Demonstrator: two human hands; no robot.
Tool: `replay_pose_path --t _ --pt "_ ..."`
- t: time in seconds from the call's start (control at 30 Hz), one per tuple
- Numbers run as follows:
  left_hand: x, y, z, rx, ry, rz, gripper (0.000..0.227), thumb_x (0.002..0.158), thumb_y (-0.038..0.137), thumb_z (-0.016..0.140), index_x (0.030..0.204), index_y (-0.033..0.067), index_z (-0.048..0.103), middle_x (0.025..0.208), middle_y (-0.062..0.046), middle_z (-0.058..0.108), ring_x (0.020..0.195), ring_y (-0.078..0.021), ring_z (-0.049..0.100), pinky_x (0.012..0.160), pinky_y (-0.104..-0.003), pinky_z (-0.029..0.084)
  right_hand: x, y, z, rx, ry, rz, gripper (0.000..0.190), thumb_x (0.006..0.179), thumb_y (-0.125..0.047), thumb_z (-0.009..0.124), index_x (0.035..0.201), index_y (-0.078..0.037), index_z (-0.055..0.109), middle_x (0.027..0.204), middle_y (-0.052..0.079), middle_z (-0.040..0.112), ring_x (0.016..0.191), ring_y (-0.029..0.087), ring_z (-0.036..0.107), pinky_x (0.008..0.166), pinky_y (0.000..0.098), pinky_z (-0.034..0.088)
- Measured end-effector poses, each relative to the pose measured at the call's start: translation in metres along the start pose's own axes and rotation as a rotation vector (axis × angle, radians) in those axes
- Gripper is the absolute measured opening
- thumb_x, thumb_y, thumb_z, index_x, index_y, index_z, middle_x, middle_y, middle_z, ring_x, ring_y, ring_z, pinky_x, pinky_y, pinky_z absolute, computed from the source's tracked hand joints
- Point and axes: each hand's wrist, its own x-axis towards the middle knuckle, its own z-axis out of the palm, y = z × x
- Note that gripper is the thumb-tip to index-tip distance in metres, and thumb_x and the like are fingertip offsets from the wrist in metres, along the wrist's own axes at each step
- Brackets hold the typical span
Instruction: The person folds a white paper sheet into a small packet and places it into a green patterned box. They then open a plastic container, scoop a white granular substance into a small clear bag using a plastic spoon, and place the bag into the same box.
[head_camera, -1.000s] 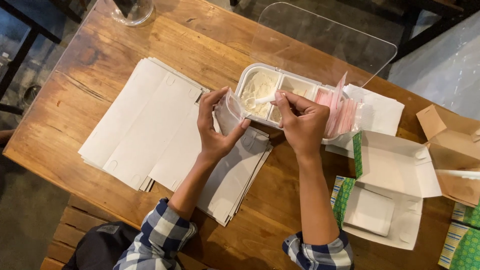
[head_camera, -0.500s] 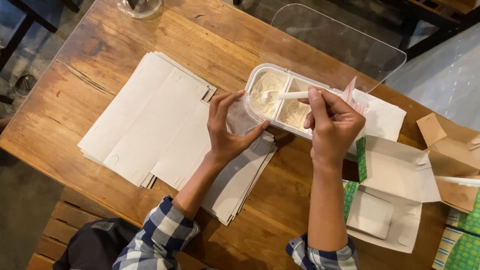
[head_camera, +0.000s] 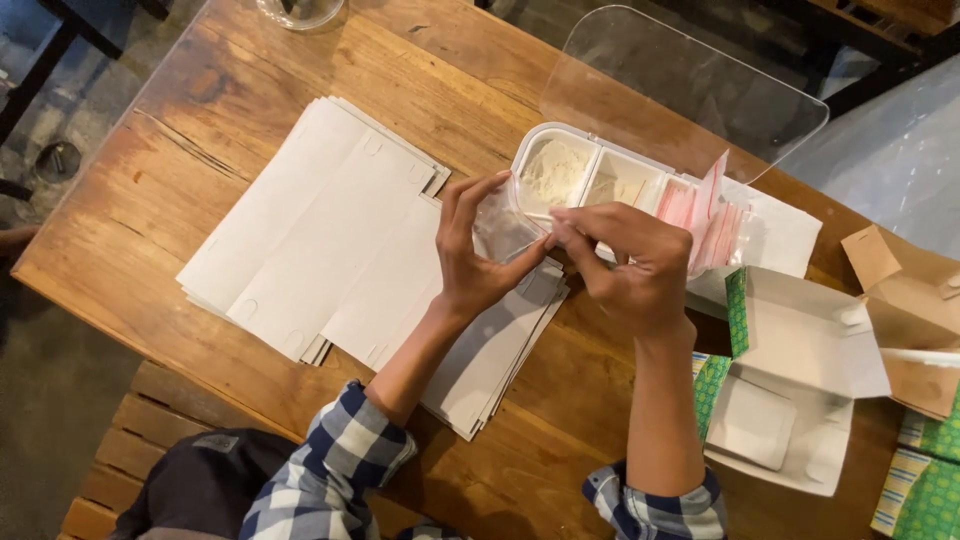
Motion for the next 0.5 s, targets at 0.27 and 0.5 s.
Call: replay_pose_path --t 0.27,0.5 --pt "0.0 -0.003 -0.003 -0.071 -0.038 -0.022 0.074 0.075 0.036 0.095 0.137 0.0134 0.062 0.12 -0.007 0.065 0.109 -0.024 0.067 0.099 -0.039 0.053 -0.01 0.001 -0.013 -0.179 0.228 -0.145 0.007 0.091 0.008 0.083 0.091 0.003 0.08 0.07 0.014 0.07 0.049 0.019 0.055 0.048 0.0286 0.044" --pt "0.011 -0.011 -0.011 -0.399 -0.156 -0.304 0.063 0.108 0.059 0.038 0.138 0.0086 0.062 0.119 -0.015 0.071 0.106 -0.0204 0.07 0.091 -0.034 0.057 -0.024 0.024 -0.001 -0.131 0.37 0.107 0.008 0.092 0.005 0.074 0.097 0.0 0.078 0.074 0.015 0.069 0.06 0.02 0.066 0.049 0.027 0.048"
